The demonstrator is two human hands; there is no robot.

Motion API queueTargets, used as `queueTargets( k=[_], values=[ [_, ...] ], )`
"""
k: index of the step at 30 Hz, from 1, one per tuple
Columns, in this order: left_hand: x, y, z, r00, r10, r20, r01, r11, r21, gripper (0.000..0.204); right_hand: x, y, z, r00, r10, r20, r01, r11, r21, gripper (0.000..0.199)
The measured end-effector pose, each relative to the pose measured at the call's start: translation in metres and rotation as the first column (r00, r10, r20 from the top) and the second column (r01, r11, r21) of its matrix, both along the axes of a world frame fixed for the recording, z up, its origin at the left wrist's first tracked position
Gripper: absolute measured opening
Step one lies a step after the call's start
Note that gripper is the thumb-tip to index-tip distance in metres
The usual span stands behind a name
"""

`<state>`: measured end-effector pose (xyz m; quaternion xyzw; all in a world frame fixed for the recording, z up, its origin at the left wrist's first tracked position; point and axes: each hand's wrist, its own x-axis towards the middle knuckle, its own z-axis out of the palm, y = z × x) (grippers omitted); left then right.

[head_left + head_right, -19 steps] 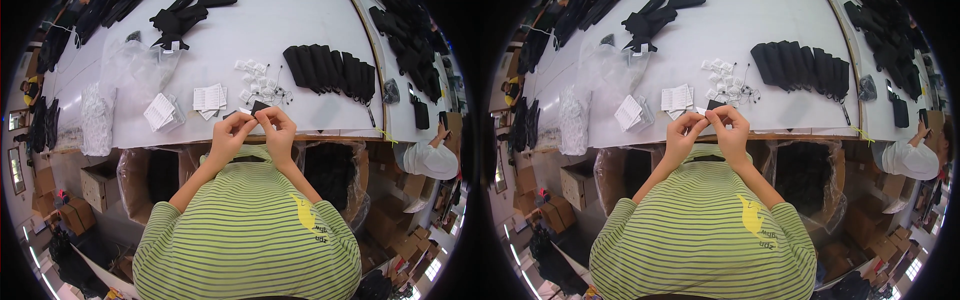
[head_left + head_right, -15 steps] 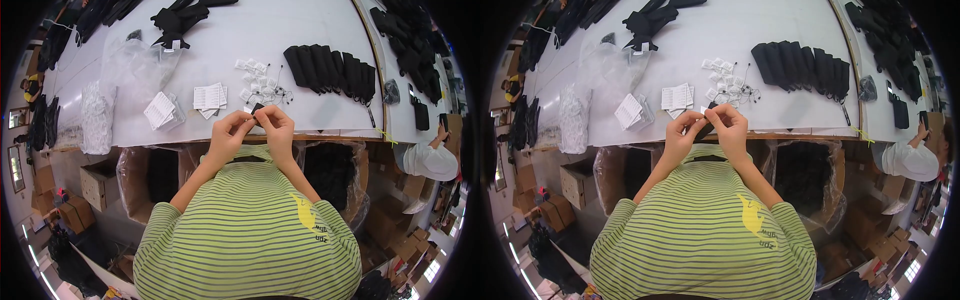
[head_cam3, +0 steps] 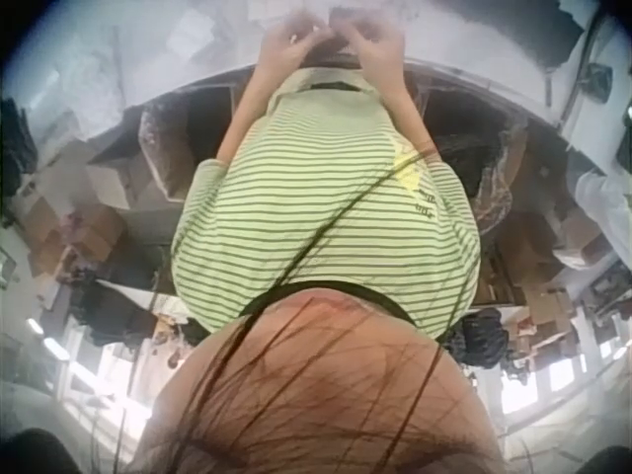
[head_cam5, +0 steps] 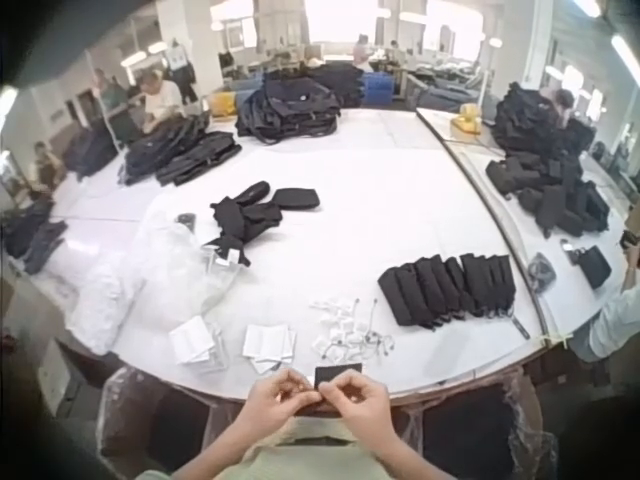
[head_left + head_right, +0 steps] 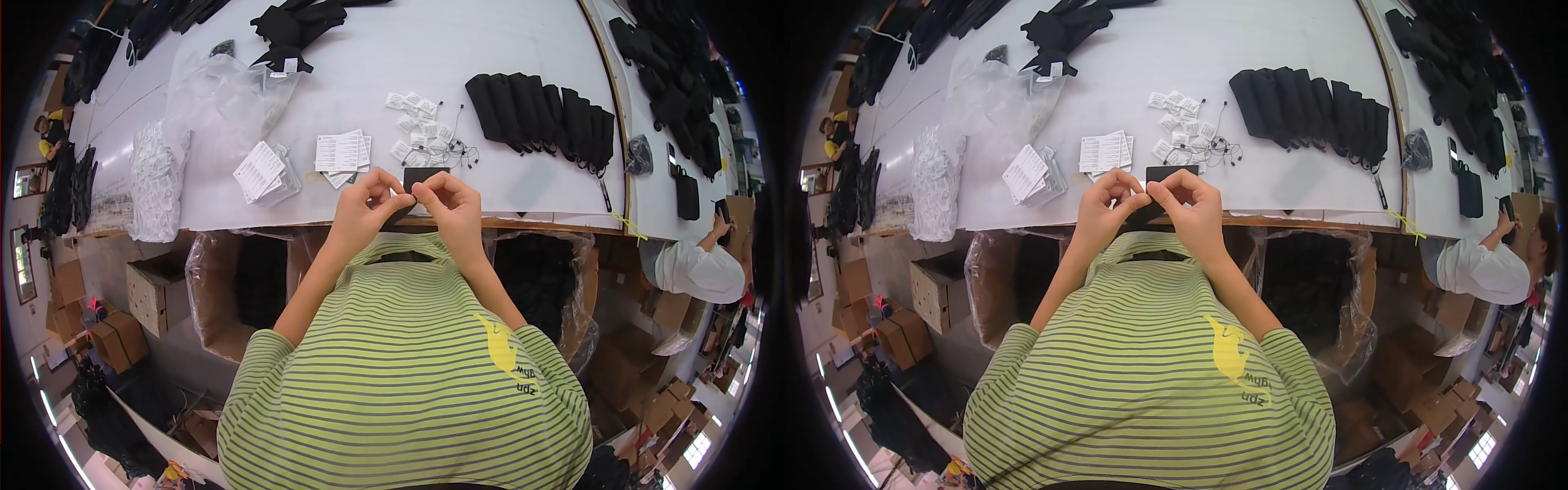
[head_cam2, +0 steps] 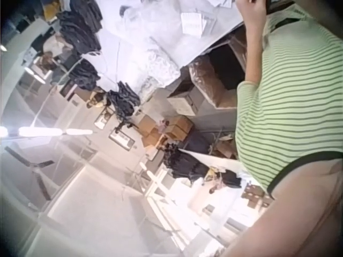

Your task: Insert instruction labels and small components into black fabric pouches and organize them on a workbench.

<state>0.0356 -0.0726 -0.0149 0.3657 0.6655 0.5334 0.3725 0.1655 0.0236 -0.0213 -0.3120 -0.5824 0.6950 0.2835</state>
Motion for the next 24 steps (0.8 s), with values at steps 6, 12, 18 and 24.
queueTargets(
  k=[6, 12, 18, 24],
  values=[
    [0.01, 0.004, -0.007, 0.972, 0.095, 0.214, -0.114, 0.99, 0.079, 0.023, 0.001, -0.001, 0.015, 0.997, -0.001, -0.072, -0.012, 0.984, -0.175, 0.013],
    [-0.007, 0.023, 0.015, 0.989, 0.071, 0.13, -0.105, 0.956, 0.273, 0.012, 0.002, 0.014, 0.052, 0.983, 0.081, -0.166, -0.121, 0.96, -0.251, 0.015],
    [-0.042, 0.024, 0.013, 0.778, -0.62, 0.107, 0.625, 0.741, -0.246, 0.026, 0.002, 0.031, 0.073, 0.957, 0.133, -0.258, -0.193, 0.955, -0.224, 0.019],
    [-0.012, 0.023, 0.011, 0.806, -0.59, 0.032, 0.586, 0.79, -0.179, 0.025, -0.002, 0.033, 0.084, 0.937, 0.103, -0.333, -0.178, 0.963, -0.203, 0.021]
  ],
)
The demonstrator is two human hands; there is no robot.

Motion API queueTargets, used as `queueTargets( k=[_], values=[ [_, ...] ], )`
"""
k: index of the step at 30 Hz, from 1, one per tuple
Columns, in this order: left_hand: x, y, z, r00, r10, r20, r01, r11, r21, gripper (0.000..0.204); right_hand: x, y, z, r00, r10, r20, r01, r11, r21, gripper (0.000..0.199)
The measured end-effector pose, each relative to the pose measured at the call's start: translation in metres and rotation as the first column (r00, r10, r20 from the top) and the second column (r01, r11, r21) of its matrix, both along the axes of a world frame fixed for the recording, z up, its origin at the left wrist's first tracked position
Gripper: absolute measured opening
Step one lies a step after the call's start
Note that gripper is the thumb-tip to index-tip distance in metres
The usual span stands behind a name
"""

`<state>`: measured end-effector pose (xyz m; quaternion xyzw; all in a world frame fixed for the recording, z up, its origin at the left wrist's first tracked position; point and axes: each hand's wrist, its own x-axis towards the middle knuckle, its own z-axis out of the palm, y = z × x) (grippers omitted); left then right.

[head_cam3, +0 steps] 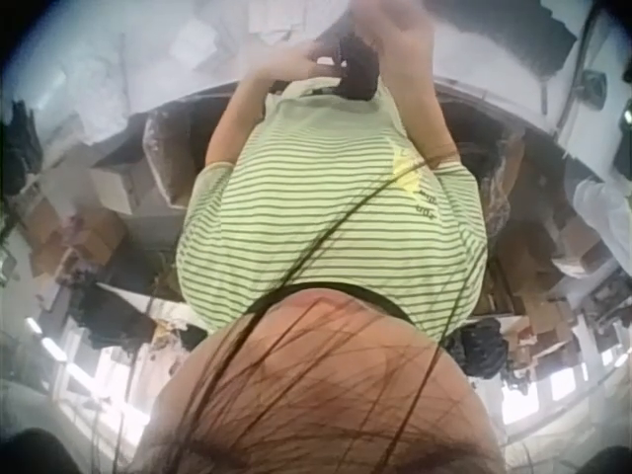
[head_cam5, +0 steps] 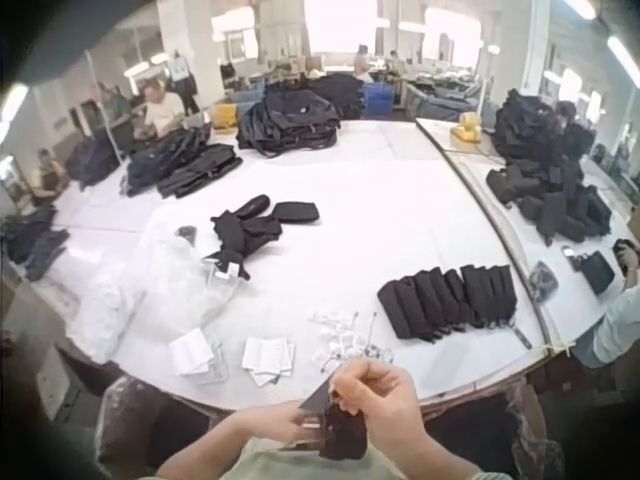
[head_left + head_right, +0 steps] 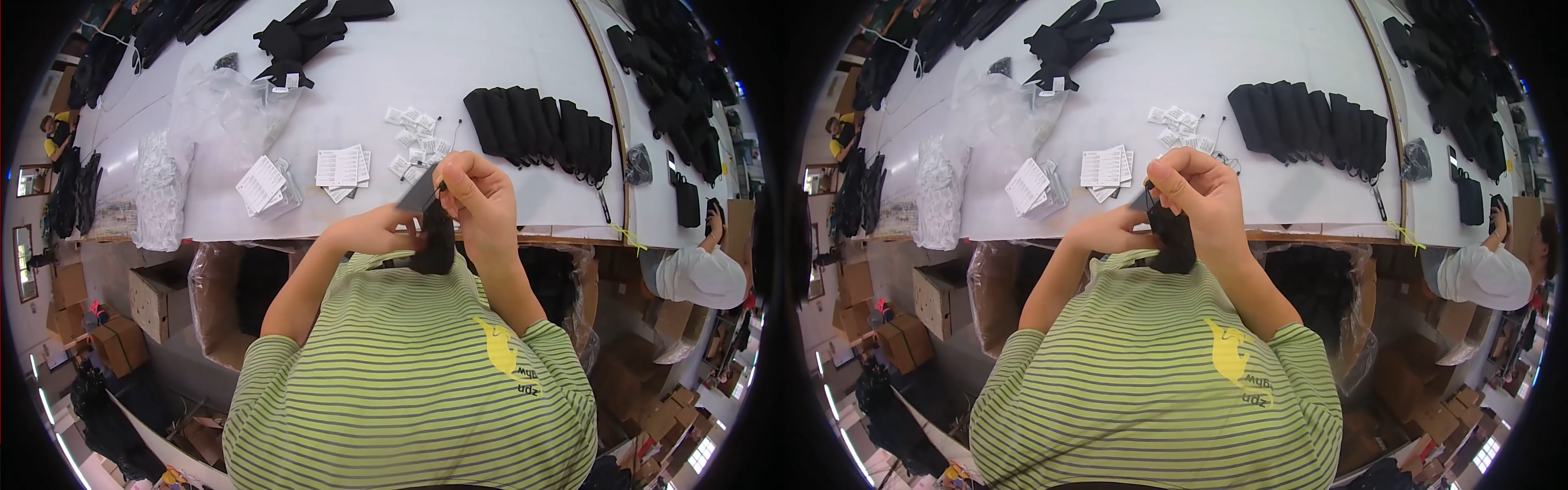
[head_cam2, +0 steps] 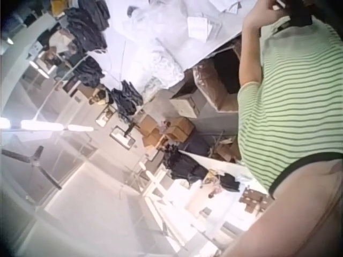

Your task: Insert instruction labels and small components into black fabric pouches and organize them on a workbench.

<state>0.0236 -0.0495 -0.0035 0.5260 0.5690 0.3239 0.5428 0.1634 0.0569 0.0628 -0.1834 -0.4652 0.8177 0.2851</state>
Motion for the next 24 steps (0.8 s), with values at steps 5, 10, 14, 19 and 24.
queueTargets(
  k=[5, 10, 14, 19, 24],
  values=[
    [0.009, 0.003, -0.003, 0.96, 0.063, 0.272, -0.056, 0.998, -0.034, 0.03, -0.002, 0.003, 0.002, 0.999, -0.047, -0.012, 0.046, 0.999, -0.022, 0.024],
    [0.011, 0.004, -0.014, 0.958, 0.257, 0.13, -0.28, 0.936, 0.215, 0.044, -0.005, 0.01, 0.004, 0.978, -0.145, -0.153, 0.134, 0.988, -0.079, 0.025],
    [0.016, 0.001, -0.024, 0.886, 0.289, 0.364, -0.305, 0.952, -0.013, 0.052, -0.021, 0.011, -0.002, 0.943, -0.174, -0.285, 0.125, 0.975, -0.184, 0.023],
    [0.03, -0.004, -0.021, 0.761, 0.426, 0.49, -0.447, 0.891, -0.08, 0.051, -0.042, 0.003, 0.008, 0.935, -0.177, -0.306, 0.115, 0.971, -0.208, 0.024],
    [0.019, -0.012, -0.033, 0.897, 0.374, 0.235, -0.411, 0.902, 0.133, 0.044, -0.054, 0.003, 0.007, 0.937, -0.129, -0.326, 0.074, 0.981, -0.177, 0.025]
  ],
)
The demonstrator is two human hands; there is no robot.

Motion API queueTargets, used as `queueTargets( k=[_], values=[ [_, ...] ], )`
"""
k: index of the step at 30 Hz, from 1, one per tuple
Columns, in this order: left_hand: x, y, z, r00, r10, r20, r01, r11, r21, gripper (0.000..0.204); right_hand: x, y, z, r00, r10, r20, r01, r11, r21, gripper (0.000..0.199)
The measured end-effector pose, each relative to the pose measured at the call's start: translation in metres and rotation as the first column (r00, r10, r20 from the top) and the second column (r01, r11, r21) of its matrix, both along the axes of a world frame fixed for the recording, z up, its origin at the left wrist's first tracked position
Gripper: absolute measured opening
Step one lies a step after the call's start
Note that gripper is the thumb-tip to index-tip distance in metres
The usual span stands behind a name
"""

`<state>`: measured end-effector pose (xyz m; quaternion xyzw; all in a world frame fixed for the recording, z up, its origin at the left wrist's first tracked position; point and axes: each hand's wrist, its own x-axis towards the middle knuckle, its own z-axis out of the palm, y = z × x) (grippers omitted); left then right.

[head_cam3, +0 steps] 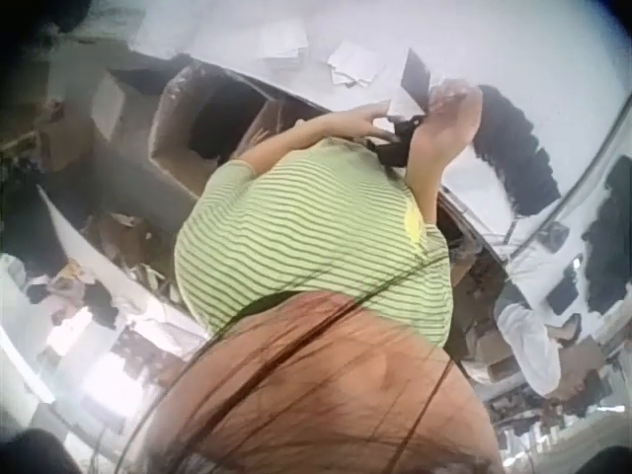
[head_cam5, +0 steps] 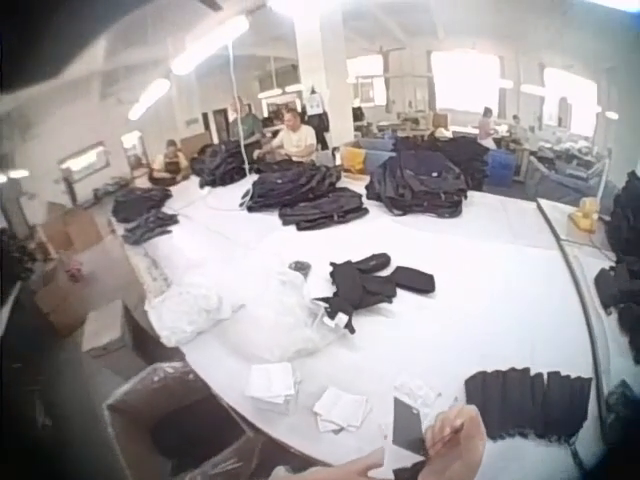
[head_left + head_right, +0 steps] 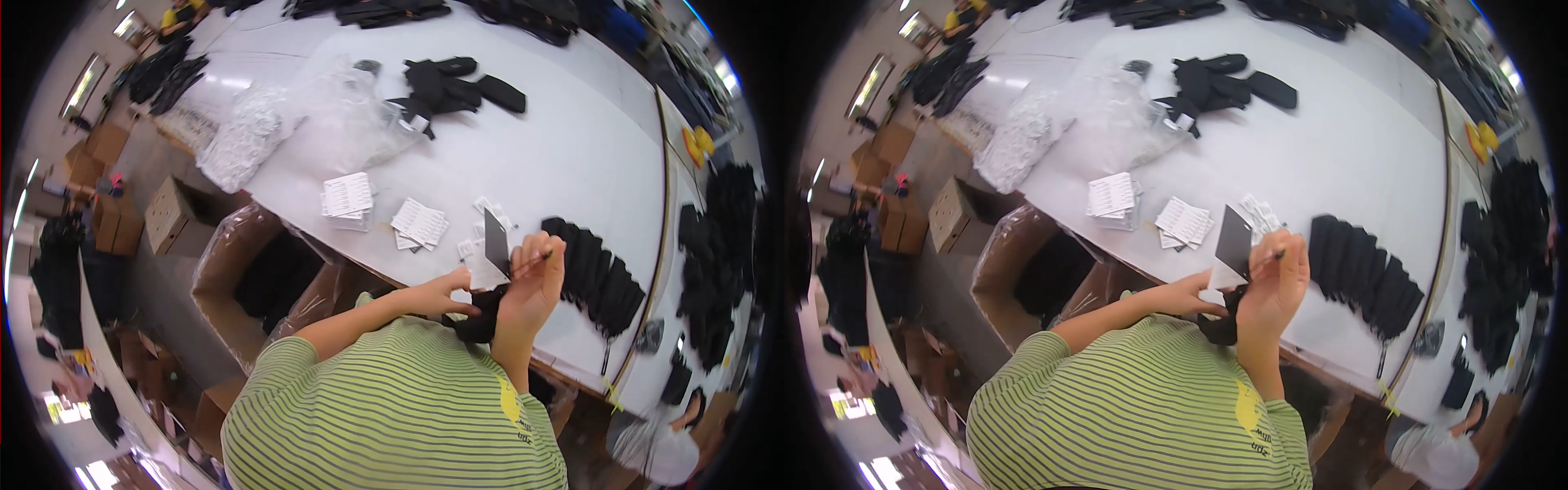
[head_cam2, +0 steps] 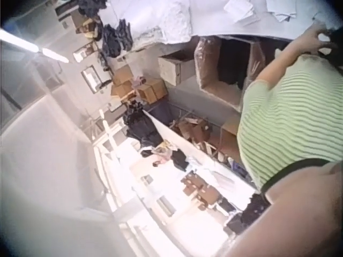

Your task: Insert instruction labels and small components into black fabric pouches and organize them on a workbench.

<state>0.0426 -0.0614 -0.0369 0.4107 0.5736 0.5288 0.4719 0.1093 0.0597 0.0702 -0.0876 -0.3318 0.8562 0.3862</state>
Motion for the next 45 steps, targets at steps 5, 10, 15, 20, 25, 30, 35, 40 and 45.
queueTargets(
  k=[5, 10, 15, 20, 25, 30, 35, 40, 45],
  values=[
    [-0.007, -0.002, -0.018, 0.989, 0.03, -0.148, -0.012, 0.992, 0.122, 0.032, -0.009, 0.0, 0.002, 0.996, 0.084, -0.03, -0.082, 0.995, 0.048, 0.023],
    [-0.014, -0.017, -0.015, 0.982, 0.124, -0.145, -0.097, 0.979, 0.178, 0.031, -0.011, 0.009, 0.001, 0.99, 0.139, -0.04, -0.14, 0.99, -0.035, 0.026],
    [-0.01, -0.018, -0.021, 0.975, 0.2, 0.1, -0.201, 0.98, -0.002, 0.031, -0.011, 0.017, 0.003, 0.995, 0.083, -0.057, -0.087, 0.994, -0.071, 0.027],
    [-0.005, -0.013, -0.018, 0.984, 0.179, 0.018, -0.179, 0.984, 0.016, 0.027, -0.006, 0.023, 0.002, 0.999, 0.03, -0.023, -0.032, 0.996, -0.082, 0.028],
    [0.002, -0.007, -0.018, 0.975, 0.214, -0.065, -0.21, 0.975, 0.072, 0.025, 0.003, 0.028, 0.002, 1.0, 0.012, 0.023, -0.01, 0.998, -0.067, 0.029],
    [-0.003, -0.007, -0.005, 0.94, 0.295, -0.173, -0.284, 0.955, 0.089, 0.02, 0.016, 0.043, -0.006, 0.995, -0.075, -0.064, 0.078, 0.996, 0.051, 0.025],
    [-0.024, -0.026, 0.031, 1.0, 0.021, -0.002, -0.021, 0.998, -0.056, 0.021, 0.032, 0.058, -0.037, 0.953, -0.245, 0.176, 0.063, 0.732, 0.679, 0.036],
    [-0.048, -0.04, 0.066, 0.894, -0.42, 0.155, 0.438, 0.891, -0.115, 0.019, 0.046, 0.02, -0.067, 0.568, 0.765, 0.304, -0.823, 0.531, 0.202, 0.065],
    [-0.061, -0.044, 0.076, 0.795, -0.568, 0.213, 0.603, 0.777, -0.18, 0.017, 0.065, 0.019, -0.086, 0.359, 0.726, 0.587, -0.916, 0.395, 0.071, 0.071]
  ],
)
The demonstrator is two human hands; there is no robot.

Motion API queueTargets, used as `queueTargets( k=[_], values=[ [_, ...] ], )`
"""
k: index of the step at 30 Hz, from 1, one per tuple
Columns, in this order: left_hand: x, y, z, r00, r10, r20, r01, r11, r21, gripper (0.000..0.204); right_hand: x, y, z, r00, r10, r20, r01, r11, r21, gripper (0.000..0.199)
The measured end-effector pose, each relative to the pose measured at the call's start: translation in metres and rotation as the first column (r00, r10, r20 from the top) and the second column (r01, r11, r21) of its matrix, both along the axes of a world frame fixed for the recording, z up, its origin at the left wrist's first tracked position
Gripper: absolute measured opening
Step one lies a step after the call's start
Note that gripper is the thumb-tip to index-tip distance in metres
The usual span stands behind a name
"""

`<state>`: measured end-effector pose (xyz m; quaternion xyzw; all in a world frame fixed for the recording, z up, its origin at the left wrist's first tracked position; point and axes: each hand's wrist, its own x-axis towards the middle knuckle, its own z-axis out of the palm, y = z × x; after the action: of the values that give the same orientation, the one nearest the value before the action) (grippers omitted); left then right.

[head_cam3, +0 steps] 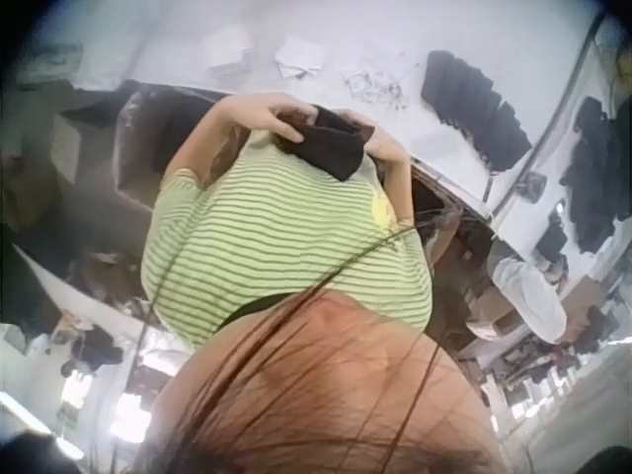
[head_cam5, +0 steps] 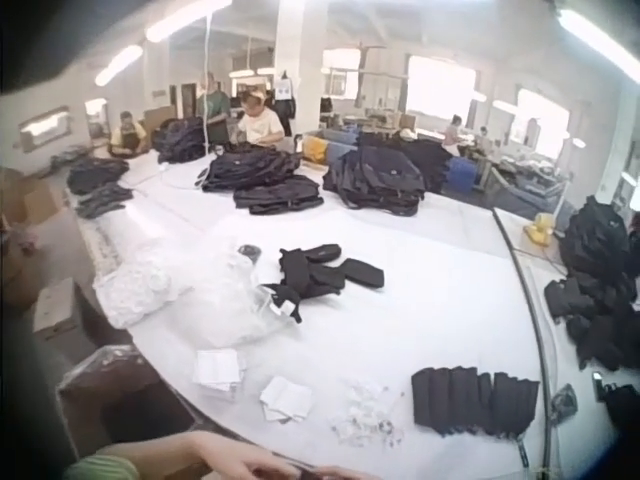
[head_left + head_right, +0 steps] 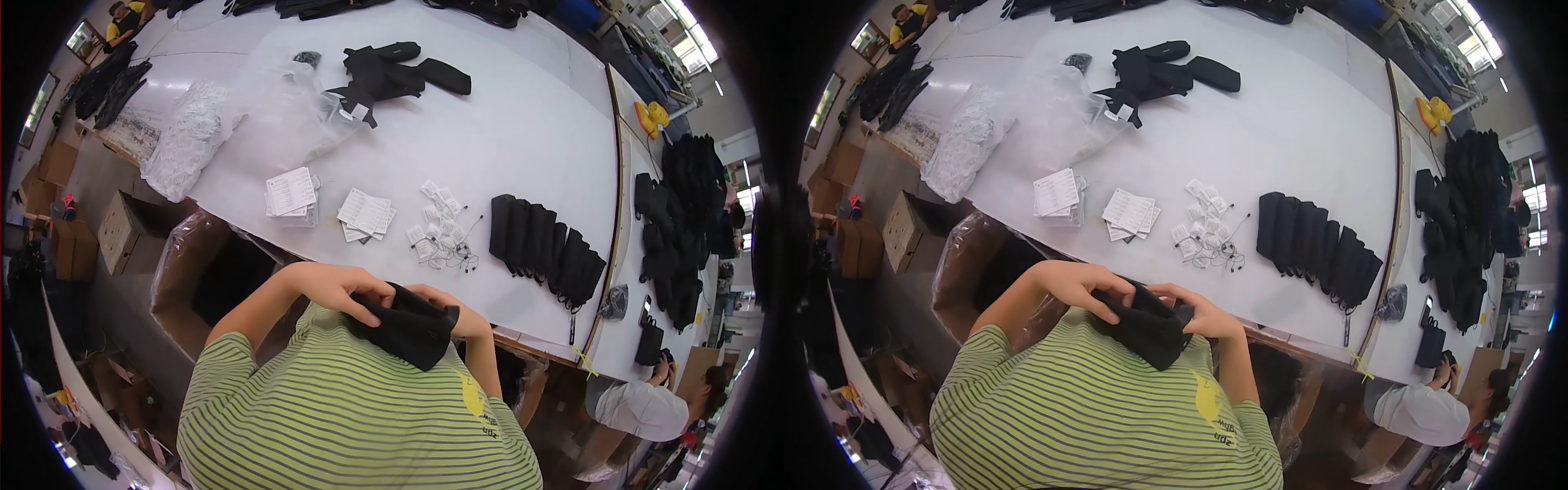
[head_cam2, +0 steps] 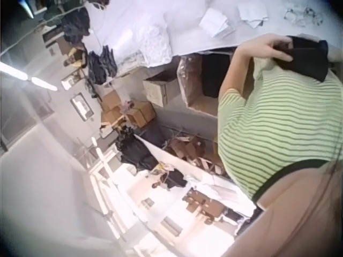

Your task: Insert instruction labels and small components into black fabric pouches and organize them on a workbench.

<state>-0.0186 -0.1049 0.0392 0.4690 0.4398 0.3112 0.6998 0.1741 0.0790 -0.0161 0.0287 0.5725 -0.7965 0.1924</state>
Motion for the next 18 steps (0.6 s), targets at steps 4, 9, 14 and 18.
queueTargets(
  k=[4, 9, 14, 18],
  values=[
    [0.001, -0.009, -0.007, 0.995, 0.031, 0.093, -0.026, 0.998, -0.05, 0.027, 0.04, 0.002, -0.023, 0.985, -0.13, 0.115, 0.141, 0.985, -0.098, 0.089],
    [0.001, -0.018, -0.002, 0.772, 0.26, -0.58, -0.304, 0.952, 0.022, 0.04, 0.072, 0.011, -0.021, 0.94, -0.184, 0.288, 0.173, 0.983, 0.064, 0.063],
    [-0.002, -0.024, -0.026, 0.519, 0.336, -0.786, -0.262, 0.938, 0.228, 0.017, 0.096, 0.043, -0.023, 0.902, -0.321, 0.288, 0.177, 0.884, 0.433, 0.043],
    [0.005, -0.024, -0.036, 0.439, 0.29, -0.85, -0.278, 0.944, 0.178, 0.017, 0.096, 0.058, -0.013, 0.805, -0.535, 0.256, 0.277, 0.72, 0.636, 0.032]
  ],
)
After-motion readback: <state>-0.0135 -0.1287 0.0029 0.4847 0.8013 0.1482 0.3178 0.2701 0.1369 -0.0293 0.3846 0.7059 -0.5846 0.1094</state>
